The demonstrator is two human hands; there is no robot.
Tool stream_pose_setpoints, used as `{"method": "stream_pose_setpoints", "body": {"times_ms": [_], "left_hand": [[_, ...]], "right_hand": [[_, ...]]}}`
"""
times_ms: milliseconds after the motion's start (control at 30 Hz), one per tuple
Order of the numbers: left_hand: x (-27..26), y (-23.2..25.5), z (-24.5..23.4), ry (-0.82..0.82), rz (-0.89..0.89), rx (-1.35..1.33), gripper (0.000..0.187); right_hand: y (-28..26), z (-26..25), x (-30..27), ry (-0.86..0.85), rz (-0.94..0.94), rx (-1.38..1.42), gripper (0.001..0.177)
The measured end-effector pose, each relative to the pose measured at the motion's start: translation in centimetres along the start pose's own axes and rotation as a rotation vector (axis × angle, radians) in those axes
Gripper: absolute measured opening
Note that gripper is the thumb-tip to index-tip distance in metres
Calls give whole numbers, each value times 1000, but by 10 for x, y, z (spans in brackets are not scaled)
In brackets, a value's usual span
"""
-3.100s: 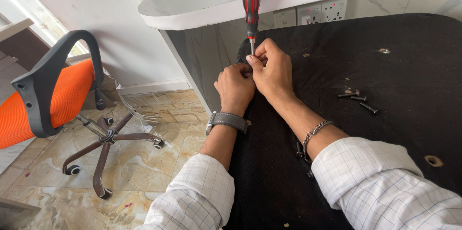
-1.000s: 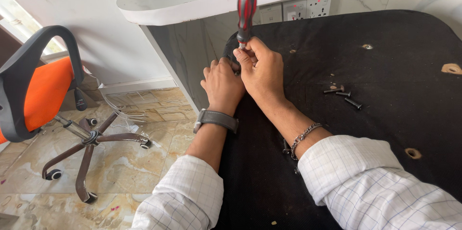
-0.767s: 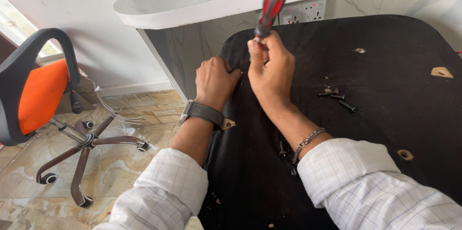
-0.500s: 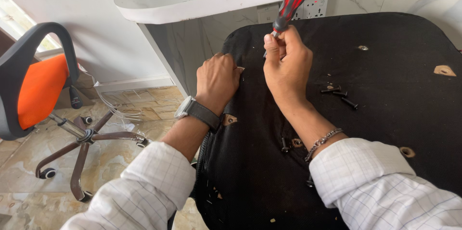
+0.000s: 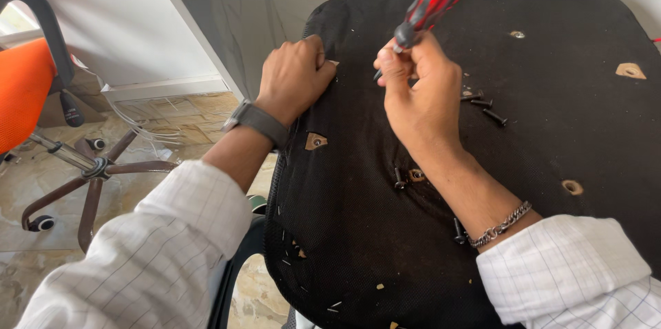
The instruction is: The person uses a screwdriver to remove multiple screws from the underside of a black upholstered chair seat. Screws are placed on the seat surface as they are removed. The person works methodically across several screw locations.
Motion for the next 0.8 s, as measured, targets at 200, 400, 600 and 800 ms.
{"method": "stream_pose_setpoints", "body": {"times_ms": [200,400,600,800], "left_hand": [[-51,58,-26,75,59,-286,21],[-88,152,-36,-27,83,-230,73],[-94,214,-22,-163,257,-355,104],[-88,219,-10,-172,272,-300,83]], "right_hand": [[-2,6,-12,-61,67,18,12],[5,-24,-13,-212,232,123,9],[10,-77,-42,-164,382,-74,12],[-3,-110,-78,-127,410,-142,17]]}}
Point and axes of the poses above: each hand's wrist, its own x-axis towards the middle knuckle, its own z-axis out of the palm, y = z × x, the point moved 8 cm from there along x, towards the middle knuckle, and after that the axes turned 14 degrees about z, right-handed, at the moved point
